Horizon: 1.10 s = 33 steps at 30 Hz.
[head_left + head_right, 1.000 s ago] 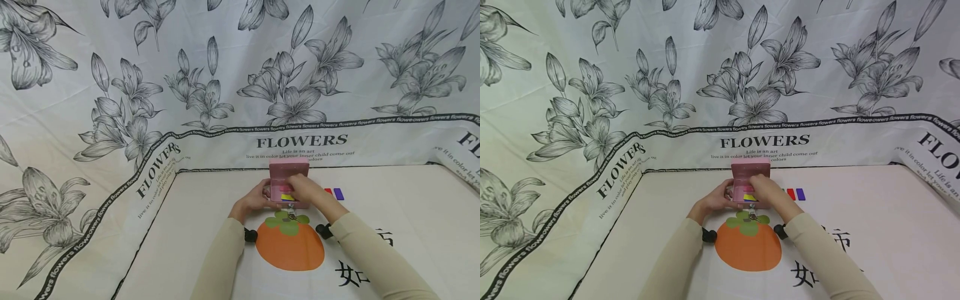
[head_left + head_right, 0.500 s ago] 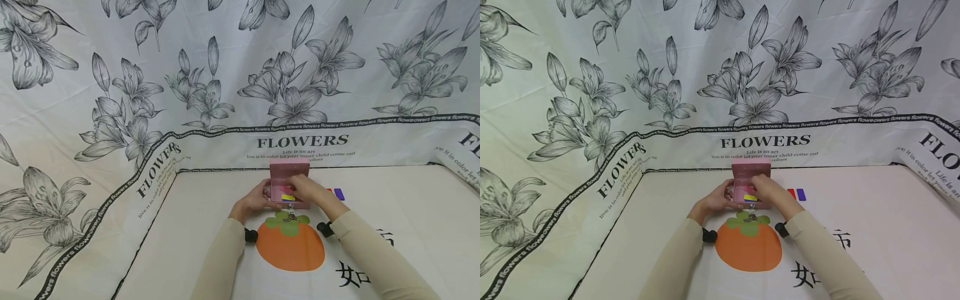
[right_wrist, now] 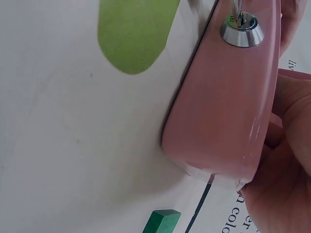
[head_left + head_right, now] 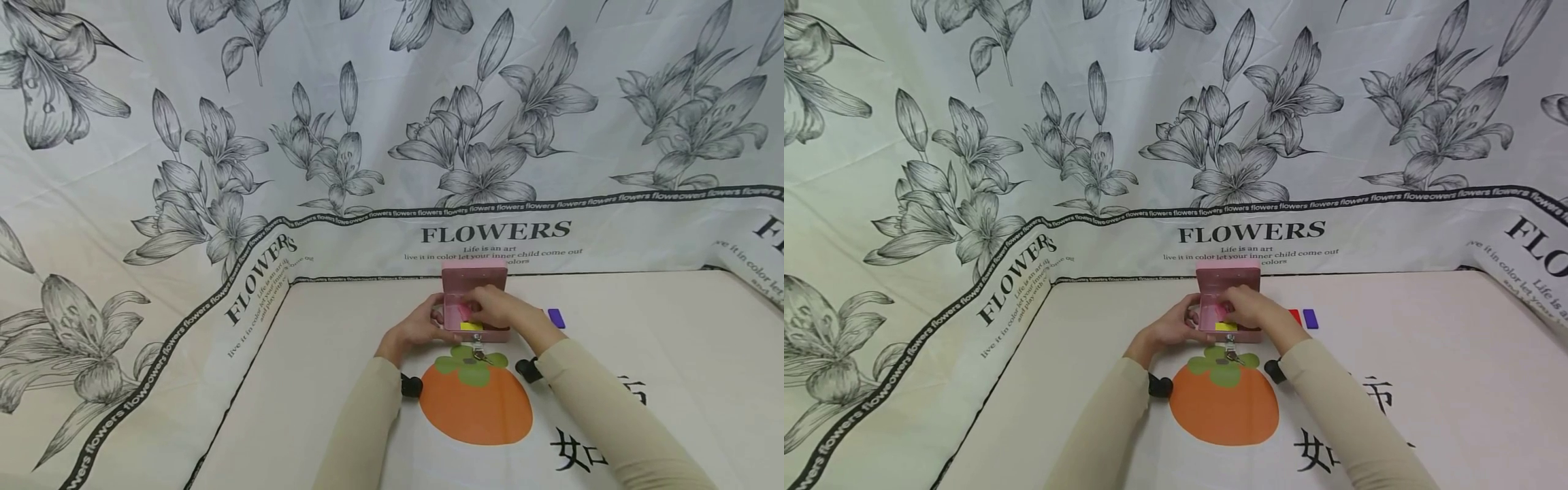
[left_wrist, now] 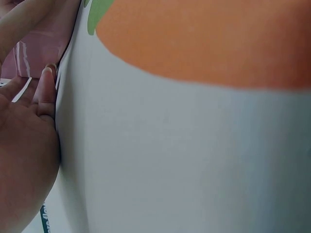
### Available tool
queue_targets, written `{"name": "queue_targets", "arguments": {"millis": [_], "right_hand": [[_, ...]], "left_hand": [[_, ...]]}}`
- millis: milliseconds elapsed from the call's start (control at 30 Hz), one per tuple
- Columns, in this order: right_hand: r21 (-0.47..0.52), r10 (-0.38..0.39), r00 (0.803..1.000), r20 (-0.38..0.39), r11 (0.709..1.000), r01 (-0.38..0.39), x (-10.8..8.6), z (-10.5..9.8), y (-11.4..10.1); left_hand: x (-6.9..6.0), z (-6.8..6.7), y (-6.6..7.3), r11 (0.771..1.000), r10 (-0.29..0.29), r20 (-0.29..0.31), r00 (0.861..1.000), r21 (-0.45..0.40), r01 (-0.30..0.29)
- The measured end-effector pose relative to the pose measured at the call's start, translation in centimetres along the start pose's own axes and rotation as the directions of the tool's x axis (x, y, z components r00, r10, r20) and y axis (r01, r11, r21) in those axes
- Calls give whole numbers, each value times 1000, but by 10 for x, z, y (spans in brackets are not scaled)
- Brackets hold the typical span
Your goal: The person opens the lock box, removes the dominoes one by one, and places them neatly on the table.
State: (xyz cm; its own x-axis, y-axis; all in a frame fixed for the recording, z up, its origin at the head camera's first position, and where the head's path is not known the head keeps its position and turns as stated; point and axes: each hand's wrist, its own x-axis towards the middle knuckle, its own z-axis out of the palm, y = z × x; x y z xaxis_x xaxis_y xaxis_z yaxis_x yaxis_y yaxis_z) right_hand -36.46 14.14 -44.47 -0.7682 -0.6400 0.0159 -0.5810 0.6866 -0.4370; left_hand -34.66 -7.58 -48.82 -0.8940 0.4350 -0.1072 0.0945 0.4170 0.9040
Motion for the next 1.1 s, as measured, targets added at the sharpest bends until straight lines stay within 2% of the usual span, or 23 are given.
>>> {"name": "queue_targets", "arguments": {"millis": [300,567,900,1100], "right_hand": [[25,29,999,-21,999,-29,1,4,-2],[3,61,996,-60,998,-61,4,9,-7],[-40,173,982,-82,984,-176,8,13,-19],[-50,232,968,-100,970,-237,11,19,-21]], "left_hand": [[0,0,-1,1000,-4,-5,1000,-3,4],[1,0,-2,1000,11,0,1000,-8,-11],[0,-1,0,999,11,9,1000,-32,-11],[0,-1,-1,1000,13,1,1000,-17,-13]]}}
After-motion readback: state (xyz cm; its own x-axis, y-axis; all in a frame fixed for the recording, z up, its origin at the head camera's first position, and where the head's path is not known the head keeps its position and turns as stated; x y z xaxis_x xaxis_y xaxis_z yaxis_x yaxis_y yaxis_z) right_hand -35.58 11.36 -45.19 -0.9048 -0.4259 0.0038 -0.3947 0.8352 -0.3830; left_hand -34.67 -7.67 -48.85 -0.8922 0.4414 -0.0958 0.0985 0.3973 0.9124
